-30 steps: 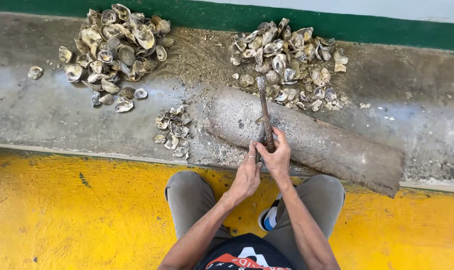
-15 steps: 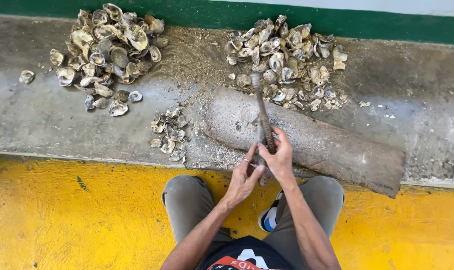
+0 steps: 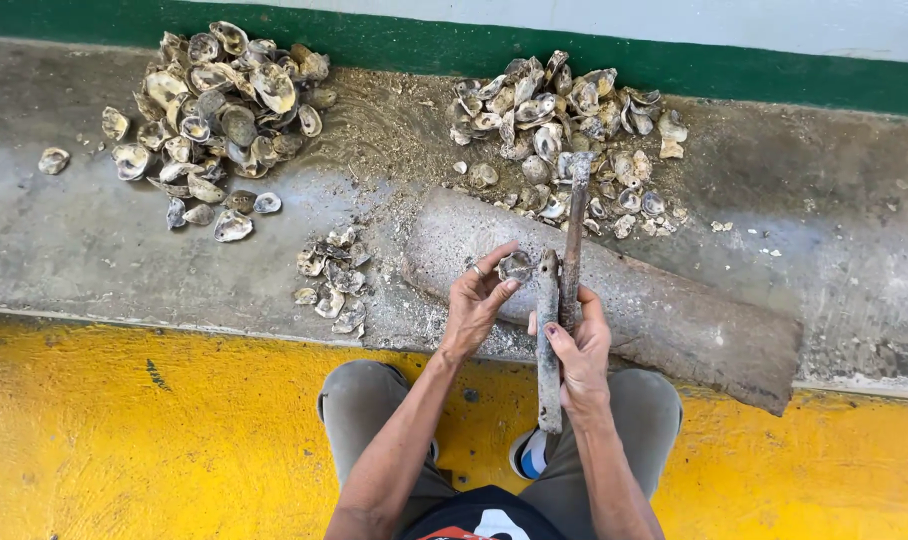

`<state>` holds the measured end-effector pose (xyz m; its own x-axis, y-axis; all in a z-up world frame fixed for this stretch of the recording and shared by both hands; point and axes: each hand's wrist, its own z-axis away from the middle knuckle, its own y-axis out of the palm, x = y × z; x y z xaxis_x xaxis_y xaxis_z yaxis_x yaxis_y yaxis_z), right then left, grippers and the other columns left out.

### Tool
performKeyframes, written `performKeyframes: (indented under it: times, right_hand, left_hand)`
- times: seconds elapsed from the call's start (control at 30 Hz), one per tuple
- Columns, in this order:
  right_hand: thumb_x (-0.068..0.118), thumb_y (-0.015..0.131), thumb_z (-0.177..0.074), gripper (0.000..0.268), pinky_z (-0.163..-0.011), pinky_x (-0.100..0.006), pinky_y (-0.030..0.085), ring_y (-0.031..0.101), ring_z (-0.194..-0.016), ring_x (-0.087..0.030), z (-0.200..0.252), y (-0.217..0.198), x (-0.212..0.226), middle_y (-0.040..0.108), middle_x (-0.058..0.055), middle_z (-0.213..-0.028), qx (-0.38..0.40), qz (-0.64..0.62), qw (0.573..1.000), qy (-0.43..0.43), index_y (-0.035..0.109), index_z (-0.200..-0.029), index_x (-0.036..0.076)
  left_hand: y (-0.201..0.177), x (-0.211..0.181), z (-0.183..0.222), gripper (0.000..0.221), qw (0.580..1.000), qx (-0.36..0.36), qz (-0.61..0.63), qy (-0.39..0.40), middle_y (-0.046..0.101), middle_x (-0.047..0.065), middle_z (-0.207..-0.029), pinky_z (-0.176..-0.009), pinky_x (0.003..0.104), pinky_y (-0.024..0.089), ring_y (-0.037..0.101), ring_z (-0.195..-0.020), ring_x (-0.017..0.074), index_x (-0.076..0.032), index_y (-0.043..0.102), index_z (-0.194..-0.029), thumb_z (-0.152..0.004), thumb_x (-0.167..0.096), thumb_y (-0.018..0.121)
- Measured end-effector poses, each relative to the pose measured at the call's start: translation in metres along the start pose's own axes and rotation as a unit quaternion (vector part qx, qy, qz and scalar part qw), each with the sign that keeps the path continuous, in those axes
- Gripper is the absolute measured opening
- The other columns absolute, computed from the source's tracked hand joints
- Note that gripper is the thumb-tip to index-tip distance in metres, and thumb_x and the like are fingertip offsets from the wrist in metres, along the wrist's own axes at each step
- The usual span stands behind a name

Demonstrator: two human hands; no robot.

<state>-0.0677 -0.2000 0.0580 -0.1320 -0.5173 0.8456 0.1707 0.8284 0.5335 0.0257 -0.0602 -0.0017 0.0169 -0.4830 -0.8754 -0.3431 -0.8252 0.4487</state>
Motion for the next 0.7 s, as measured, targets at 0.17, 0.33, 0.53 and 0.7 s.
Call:
performKeyframes:
  times: [0.17,0.33,0.53,0.7]
  right_hand:
    - [-0.003,0.069,-0.090,0.061,-0.082,-0.028,0.059,0.070,-0.093,-0.015,0.004,0.008,-0.005,0.068,-0.013,-0.110,0.012,0.017,1.000,-0.022,0.038,-0.143,-0.004]
    - [-0.004,0.068,-0.089,0.060,-0.081,-0.028,0.059,0.070,-0.092,-0.016,0.010,0.010,0.003,0.069,-0.014,-0.108,0.013,0.029,0.999,-0.021,0.039,-0.142,-0.004]
    - [-0.004,0.069,-0.088,0.061,-0.083,-0.032,0.060,0.072,-0.092,-0.020,0.005,-0.001,0.016,0.071,-0.016,-0.106,0.027,0.049,0.995,-0.080,0.039,-0.141,-0.005]
    - [-0.003,0.070,-0.089,0.061,-0.083,-0.030,0.059,0.070,-0.091,-0.017,0.000,-0.019,0.029,0.070,-0.015,-0.107,0.003,0.110,0.991,-0.078,0.039,-0.142,-0.005]
  left_hand:
    - [0.006,-0.015,0.001,0.050,0.998,-0.018,-0.014,-0.055,0.076,0.005,-0.108,-0.088,0.030,0.060,0.071,-0.084,0.0124,-0.014,0.062,-0.145,-0.096,-0.022,0.072]
    - [0.013,-0.035,0.007,0.045,0.989,-0.018,-0.145,-0.008,0.076,0.011,-0.110,-0.081,0.031,0.059,0.069,-0.091,0.0115,-0.008,0.062,-0.142,-0.103,-0.030,0.064]
    - [-0.004,-0.054,-0.001,0.054,0.953,0.051,0.260,-0.145,0.074,0.018,-0.115,-0.084,0.031,0.056,0.065,-0.087,0.0176,0.004,0.055,-0.144,-0.109,-0.036,0.053]
    - [-0.008,-0.056,0.002,0.031,0.943,0.082,0.279,-0.160,0.073,0.018,-0.110,-0.076,0.031,0.052,0.064,-0.087,0.0173,-0.006,0.061,-0.126,-0.108,-0.031,0.056]
